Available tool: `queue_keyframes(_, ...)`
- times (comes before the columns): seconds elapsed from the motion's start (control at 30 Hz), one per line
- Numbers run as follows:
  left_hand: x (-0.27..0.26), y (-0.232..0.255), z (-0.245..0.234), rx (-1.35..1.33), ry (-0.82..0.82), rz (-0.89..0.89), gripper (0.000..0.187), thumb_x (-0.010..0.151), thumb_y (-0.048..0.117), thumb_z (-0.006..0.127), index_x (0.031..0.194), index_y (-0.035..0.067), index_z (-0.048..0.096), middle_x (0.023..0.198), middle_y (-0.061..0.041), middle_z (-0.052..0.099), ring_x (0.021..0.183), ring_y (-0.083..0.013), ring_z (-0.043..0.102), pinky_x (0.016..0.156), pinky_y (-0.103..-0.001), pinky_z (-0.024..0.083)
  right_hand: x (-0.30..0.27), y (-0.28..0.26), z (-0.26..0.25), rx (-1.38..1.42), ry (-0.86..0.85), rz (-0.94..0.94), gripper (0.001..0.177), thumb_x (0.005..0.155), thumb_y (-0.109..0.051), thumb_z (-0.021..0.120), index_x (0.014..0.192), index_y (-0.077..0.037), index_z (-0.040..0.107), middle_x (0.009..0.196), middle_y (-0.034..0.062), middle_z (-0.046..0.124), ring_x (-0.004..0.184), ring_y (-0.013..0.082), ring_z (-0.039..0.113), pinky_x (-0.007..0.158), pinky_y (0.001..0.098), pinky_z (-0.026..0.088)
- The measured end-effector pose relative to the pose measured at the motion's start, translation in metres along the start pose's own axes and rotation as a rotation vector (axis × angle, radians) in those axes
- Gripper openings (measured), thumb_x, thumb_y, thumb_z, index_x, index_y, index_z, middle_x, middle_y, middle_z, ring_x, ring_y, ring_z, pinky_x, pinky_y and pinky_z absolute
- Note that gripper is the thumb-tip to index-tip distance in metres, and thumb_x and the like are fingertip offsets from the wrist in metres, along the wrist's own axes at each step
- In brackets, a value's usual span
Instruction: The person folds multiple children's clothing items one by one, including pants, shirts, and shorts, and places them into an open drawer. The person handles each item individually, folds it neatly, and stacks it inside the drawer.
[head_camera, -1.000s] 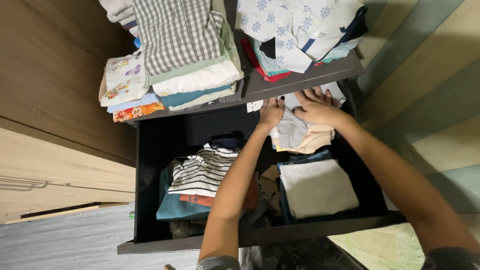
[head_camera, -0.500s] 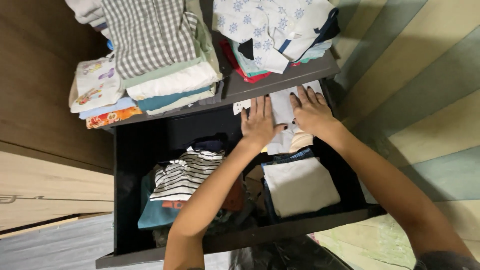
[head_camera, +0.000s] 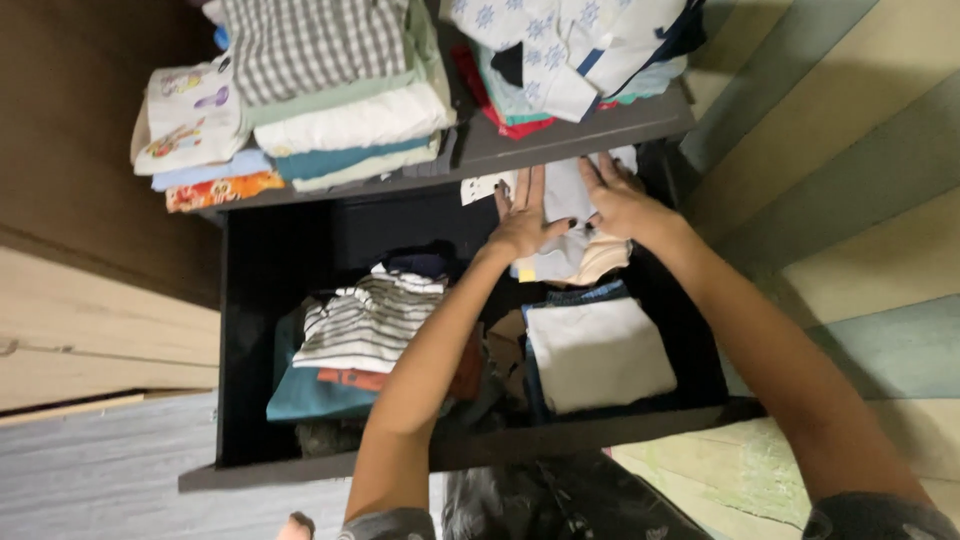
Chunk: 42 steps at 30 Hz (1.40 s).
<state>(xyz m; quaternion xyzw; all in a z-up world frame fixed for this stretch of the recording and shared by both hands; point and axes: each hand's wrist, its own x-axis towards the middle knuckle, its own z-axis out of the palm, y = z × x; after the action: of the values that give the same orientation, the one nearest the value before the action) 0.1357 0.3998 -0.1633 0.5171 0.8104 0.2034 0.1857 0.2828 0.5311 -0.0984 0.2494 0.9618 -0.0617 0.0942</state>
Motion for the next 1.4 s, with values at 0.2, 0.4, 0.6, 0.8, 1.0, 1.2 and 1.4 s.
queue_keyframes(0.2,0.001,-0.003,0.007,-0.221,0.069,0.013,0.106,0.093,0.062,0.061,0.166,0.025,-0.005,0.173,-0.007,-0.012,0.150,-0.0612,0.004,0.125,-0.069,0.013,-0.004,-0.002,-0.006,-0.070,0.042,-0.049,0.096,0.087,-0.020,0.073,0.164,-0.007,0.016,0.164,0.0322,0.021,0.150,0.0518,0.026,0.114,0.0672,0.033)
queue_keyframes(0.4,-0.084,0.031,-0.078,-0.175,-0.065,0.010,0.080,0.095,0.056,0.060,0.161,0.047,0.016,0.172,0.005,-0.013,0.153,-0.0546,-0.002,0.106,-0.086,0.021,-0.055,-0.063,-0.047,-0.248,0.105,-0.004,0.062,0.091,-0.036,0.065,0.147,-0.013,0.049,0.159,0.0174,0.038,0.144,0.0421,0.035,0.110,0.0617,0.031)
queue_keyframes(0.6,-0.184,0.000,-0.158,0.123,-0.278,0.060,0.060,0.096,0.053,0.053,0.153,0.035,0.043,0.166,-0.001,0.023,0.150,-0.0407,0.030,0.101,-0.078,0.034,-0.113,-0.157,-0.085,-0.199,-0.020,-0.127,0.047,0.096,-0.038,0.057,0.140,-0.023,0.062,0.140,0.0069,0.063,0.119,0.0420,0.066,0.099,0.0617,0.049)
queue_keyframes(0.8,-0.261,-0.060,-0.226,0.095,-0.316,-0.086,0.053,0.099,0.042,0.050,0.150,0.030,0.048,0.152,-0.004,0.053,0.139,-0.0332,0.051,0.101,-0.069,0.042,-0.108,-0.231,-0.069,-0.108,-0.101,-0.575,0.038,0.095,-0.029,0.057,0.132,-0.026,0.064,0.129,0.0064,0.068,0.115,0.0379,0.069,0.093,0.0565,0.058)
queue_keyframes(1.0,-0.280,-0.105,-0.245,-0.094,0.003,-0.097,0.041,0.097,0.025,0.055,0.137,0.018,0.061,0.131,-0.013,0.067,0.124,-0.0387,0.063,0.100,-0.061,0.050,-0.094,-0.295,-0.029,0.273,0.005,-1.055,0.072,0.087,-0.028,0.073,0.149,-0.003,0.046,0.152,0.0252,0.046,0.128,0.0455,0.055,0.097,0.0552,0.052)
queue_keyframes(1.2,-0.261,-0.148,-0.193,-0.679,0.357,-0.006,0.023,0.102,0.026,0.049,0.101,0.018,0.071,0.070,-0.005,0.066,0.065,-0.0227,0.065,0.059,-0.035,0.054,-0.013,-0.270,0.055,0.850,-0.097,-0.580,0.043,0.093,-0.005,0.062,0.135,-0.003,0.065,0.133,0.0223,0.066,0.124,0.0400,0.060,0.101,0.0517,0.051)
queue_keyframes(1.4,-0.275,-0.125,-0.192,-1.364,0.120,-0.403,0.073,0.102,0.063,0.030,0.075,0.003,0.062,0.053,-0.012,0.052,0.038,-0.0172,0.049,0.032,-0.020,0.038,-0.026,-0.245,-0.008,1.742,-0.031,0.186,0.027,0.095,-0.018,0.065,0.121,-0.015,0.072,0.083,0.0045,0.068,0.072,0.0193,0.070,0.066,0.0430,0.061)
